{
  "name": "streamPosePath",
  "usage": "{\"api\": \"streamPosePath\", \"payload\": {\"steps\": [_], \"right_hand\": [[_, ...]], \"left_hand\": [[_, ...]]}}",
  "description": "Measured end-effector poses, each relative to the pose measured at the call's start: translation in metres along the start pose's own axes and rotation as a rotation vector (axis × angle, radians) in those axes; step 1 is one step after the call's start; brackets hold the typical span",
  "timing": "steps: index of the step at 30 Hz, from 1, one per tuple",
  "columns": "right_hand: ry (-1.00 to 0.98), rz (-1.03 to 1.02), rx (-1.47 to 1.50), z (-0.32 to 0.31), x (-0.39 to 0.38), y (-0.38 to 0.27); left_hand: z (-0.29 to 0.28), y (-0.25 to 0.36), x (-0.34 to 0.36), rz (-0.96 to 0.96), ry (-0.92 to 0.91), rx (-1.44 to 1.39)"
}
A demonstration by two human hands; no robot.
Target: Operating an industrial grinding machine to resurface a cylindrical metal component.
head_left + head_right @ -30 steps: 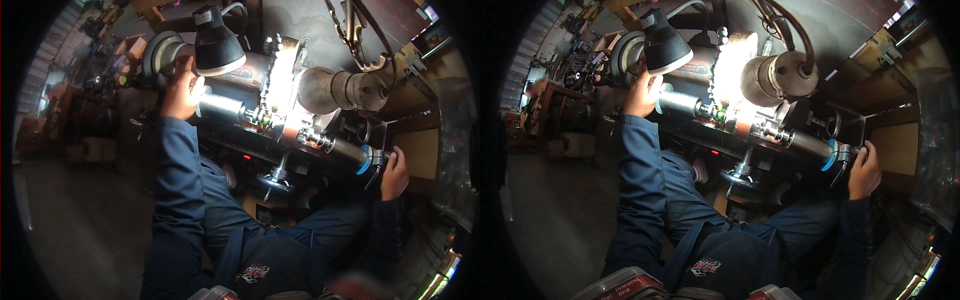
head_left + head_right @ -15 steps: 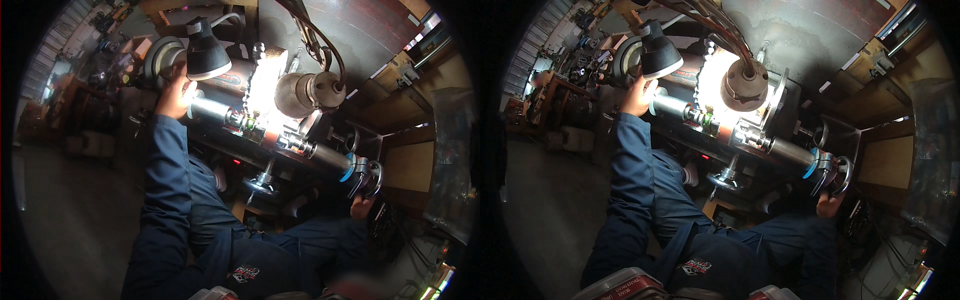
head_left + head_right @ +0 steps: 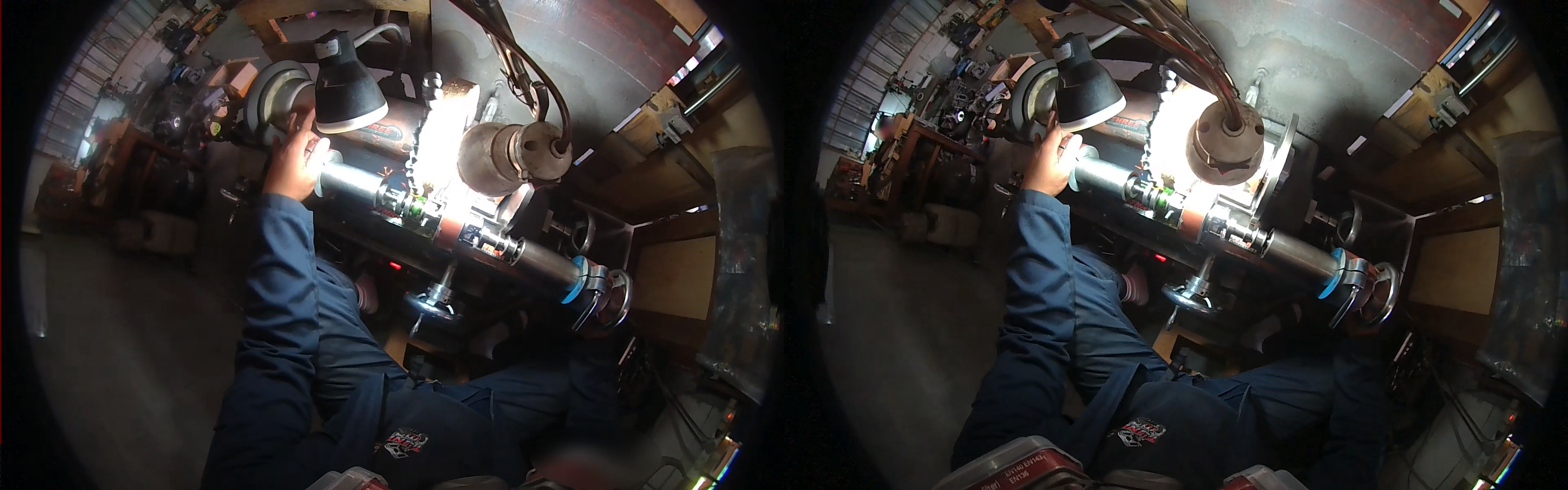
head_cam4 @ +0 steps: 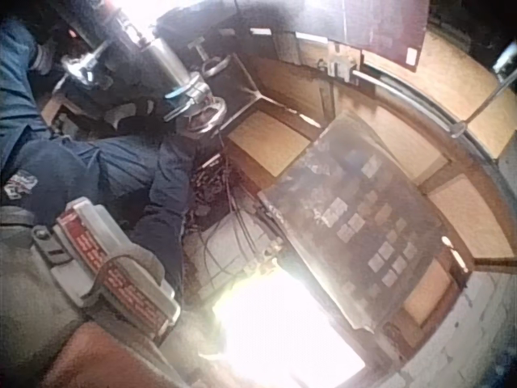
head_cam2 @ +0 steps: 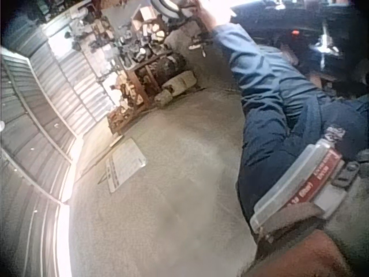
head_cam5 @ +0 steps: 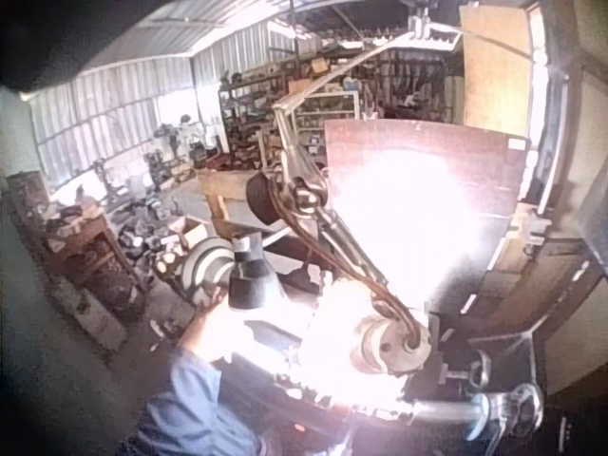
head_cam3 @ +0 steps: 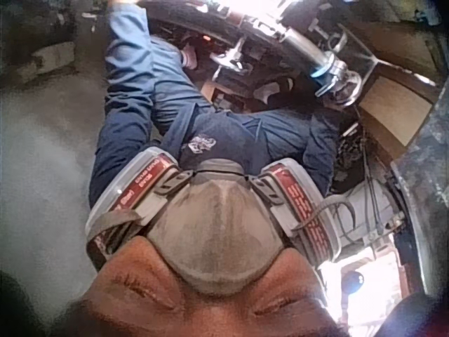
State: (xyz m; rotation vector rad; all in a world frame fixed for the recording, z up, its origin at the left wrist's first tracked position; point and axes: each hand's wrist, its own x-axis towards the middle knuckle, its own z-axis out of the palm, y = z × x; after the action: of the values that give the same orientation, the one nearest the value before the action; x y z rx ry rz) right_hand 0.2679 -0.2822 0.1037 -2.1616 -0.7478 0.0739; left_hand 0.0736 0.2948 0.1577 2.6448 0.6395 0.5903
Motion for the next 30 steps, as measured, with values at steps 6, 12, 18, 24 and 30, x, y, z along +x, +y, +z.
{"api": "streamPosePath", "payload": {"steps": [6,12,18,24,30], "right_hand": [[0.045,0.029,0.058,-0.009,-0.032,0.01],[0.216,0.152,0.021,-0.009,-0.056,-0.009],[0.417,-0.034,-0.372,-0.007,-0.035,-0.049],[0.274,0.148,-0.485,-0.041,0.016,-0.083],[-0.174,0.423,-0.337,-0.062,0.081,-0.062]], "left_hand": [[0.003,0.001,0.006,-0.059,-0.023,-0.282],[0.003,-0.001,0.008,0.016,0.023,0.022],[0.0,0.009,0.007,0.015,0.045,-0.07],[-0.005,0.012,0.008,-0.115,-0.079,-0.057],[0.0,0.003,0.009,0.0,0.026,0.038]]}}
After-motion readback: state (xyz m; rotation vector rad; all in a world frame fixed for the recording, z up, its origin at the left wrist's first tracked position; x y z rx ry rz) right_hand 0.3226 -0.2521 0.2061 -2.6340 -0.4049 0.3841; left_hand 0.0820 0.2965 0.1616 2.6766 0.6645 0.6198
